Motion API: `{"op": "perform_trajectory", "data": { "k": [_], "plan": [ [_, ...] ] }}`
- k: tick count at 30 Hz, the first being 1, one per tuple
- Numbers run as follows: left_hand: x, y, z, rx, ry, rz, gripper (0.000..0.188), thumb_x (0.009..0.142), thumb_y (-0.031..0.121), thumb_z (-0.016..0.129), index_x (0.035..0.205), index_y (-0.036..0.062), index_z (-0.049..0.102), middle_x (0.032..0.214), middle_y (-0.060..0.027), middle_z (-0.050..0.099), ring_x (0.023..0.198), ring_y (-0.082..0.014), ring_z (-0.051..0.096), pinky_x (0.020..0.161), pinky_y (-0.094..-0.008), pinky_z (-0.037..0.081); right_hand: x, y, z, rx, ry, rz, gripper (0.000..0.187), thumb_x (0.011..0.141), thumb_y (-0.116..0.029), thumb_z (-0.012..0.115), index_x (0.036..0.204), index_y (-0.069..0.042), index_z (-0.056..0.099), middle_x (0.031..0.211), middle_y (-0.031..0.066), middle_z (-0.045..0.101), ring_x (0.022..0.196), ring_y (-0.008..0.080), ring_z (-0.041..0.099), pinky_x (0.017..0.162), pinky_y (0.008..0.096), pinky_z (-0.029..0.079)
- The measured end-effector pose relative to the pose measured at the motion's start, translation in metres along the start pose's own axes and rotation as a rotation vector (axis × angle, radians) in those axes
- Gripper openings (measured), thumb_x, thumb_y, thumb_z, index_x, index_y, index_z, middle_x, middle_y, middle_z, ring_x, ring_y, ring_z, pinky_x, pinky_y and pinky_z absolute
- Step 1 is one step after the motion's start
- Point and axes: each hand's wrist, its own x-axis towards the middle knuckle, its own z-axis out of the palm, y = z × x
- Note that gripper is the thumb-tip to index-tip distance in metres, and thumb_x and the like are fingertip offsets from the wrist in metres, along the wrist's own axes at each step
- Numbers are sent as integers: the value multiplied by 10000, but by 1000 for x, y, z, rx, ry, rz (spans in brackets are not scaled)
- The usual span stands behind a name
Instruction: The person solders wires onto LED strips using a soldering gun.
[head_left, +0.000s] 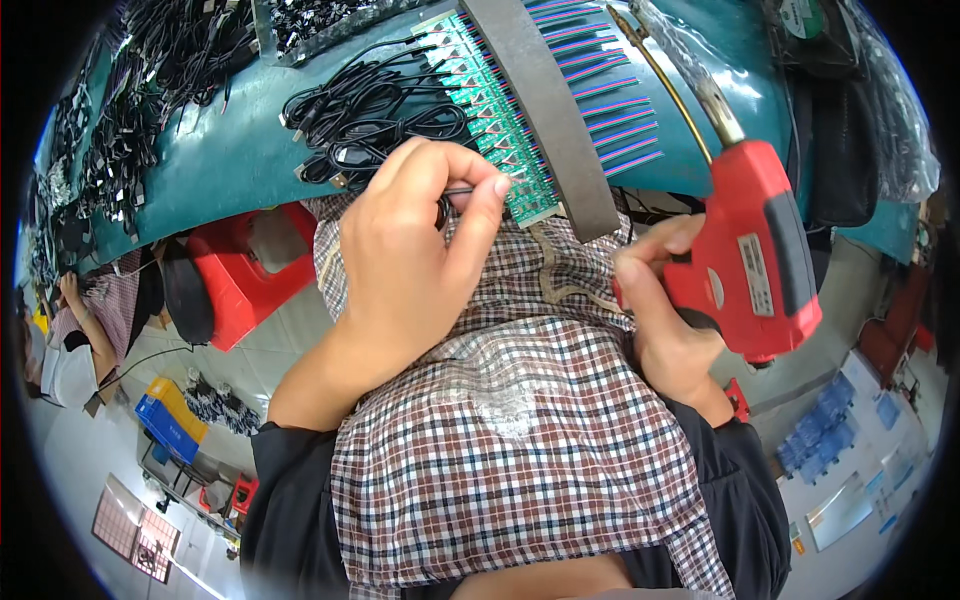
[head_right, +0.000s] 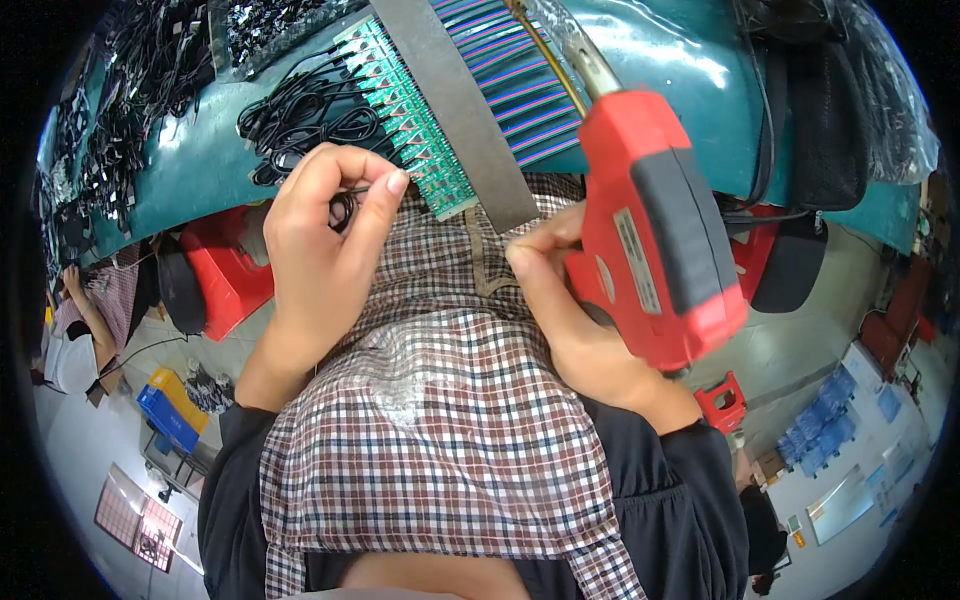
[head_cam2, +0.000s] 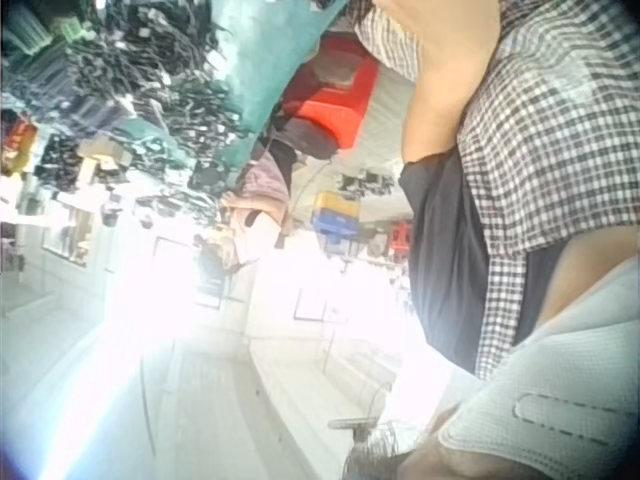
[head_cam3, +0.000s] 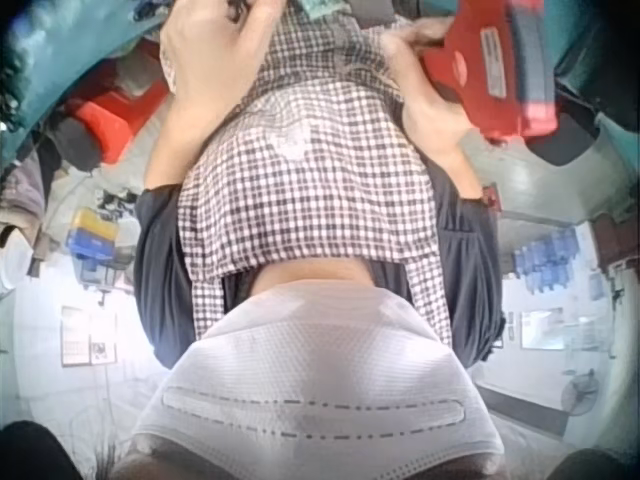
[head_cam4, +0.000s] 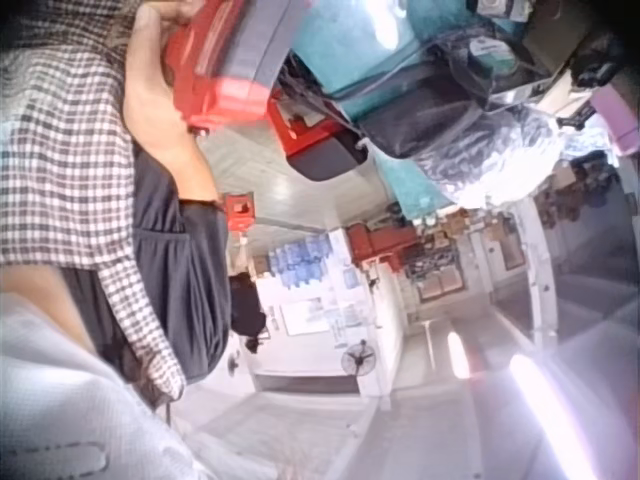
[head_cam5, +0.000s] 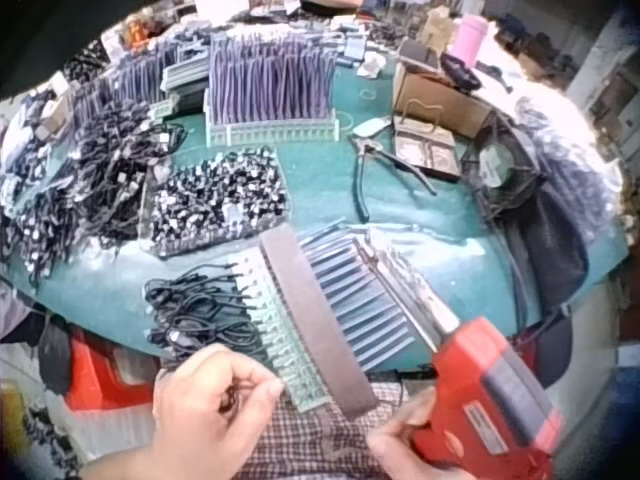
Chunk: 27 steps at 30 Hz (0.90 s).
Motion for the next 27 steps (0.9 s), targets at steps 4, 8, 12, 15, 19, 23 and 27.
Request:
{"op": "perform_trajectory", "data": {
  "k": [4, 8, 12, 15, 19, 23, 27],
  "plan": [
    [4, -4, 3, 129, -23, 57, 91, 827, 87, 704, 807, 54, 621, 765, -52, 608, 625, -173, 649, 543, -305, 481, -20, -8, -35, -253, -170, 25, 148, 811, 41, 700, 936, -4, 633, 865, 71, 647, 774, 186, 645, 667, 290, 507],
    [6, -8, 7, 197, -50, 115, 97, 818, 86, 706, 794, 54, 618, 749, -49, 598, 620, -182, 657, 536, -313, 486, -34, -9, -44, -159, -225, 230, 165, 723, 28, 716, 874, -24, 677, 796, 58, 654, 743, 222, 655, 694, 318, 515],
    [9, -8, 10, 230, -24, 136, 106, 803, 85, 707, 772, 57, 610, 731, -49, 593, 607, -184, 645, 526, -317, 483, -44, -2, -57, -363, -323, 133, 210, 682, 35, 722, 878, -27, 676, 827, 89, 662, 705, 233, 642, 643, 313, 505],
    [9, -8, 12, 248, -13, 138, 113, 793, 88, 709, 762, 58, 605, 719, -50, 588, 597, -196, 633, 523, -323, 482, -46, 2, -58, -339, -272, 189, 222, 680, 34, 728, 886, -27, 675, 828, 99, 651, 704, 245, 646, 639, 319, 507],
    [8, -10, 14, 281, -12, 154, 121, 779, 94, 713, 755, 56, 600, 712, -53, 583, 594, -229, 617, 526, -338, 483, -46, 8, -62, -396, -330, 100, 228, 691, 30, 734, 905, -20, 672, 814, 96, 643, 699, 245, 654, 623, 320, 511],
    [7, -8, 13, 277, -8, 138, 126, 776, 97, 713, 751, 57, 596, 712, -59, 581, 597, -245, 611, 529, -348, 485, -50, 9, -62, -365, -304, 119, 229, 707, 28, 731, 926, -6, 671, 817, 101, 649, 698, 254, 659, 625, 319, 519],
    [8, -7, 11, 324, -27, 136, 92, 800, 59, 704, 775, 45, 617, 728, -31, 616, 602, -139, 601, 549, -283, 463, -48, 9, -64, -394, -329, 85, 227, 711, 20, 734, 929, 1, 673, 818, 108, 658, 702, 265, 663, 636, 324, 526]
  ]
}}
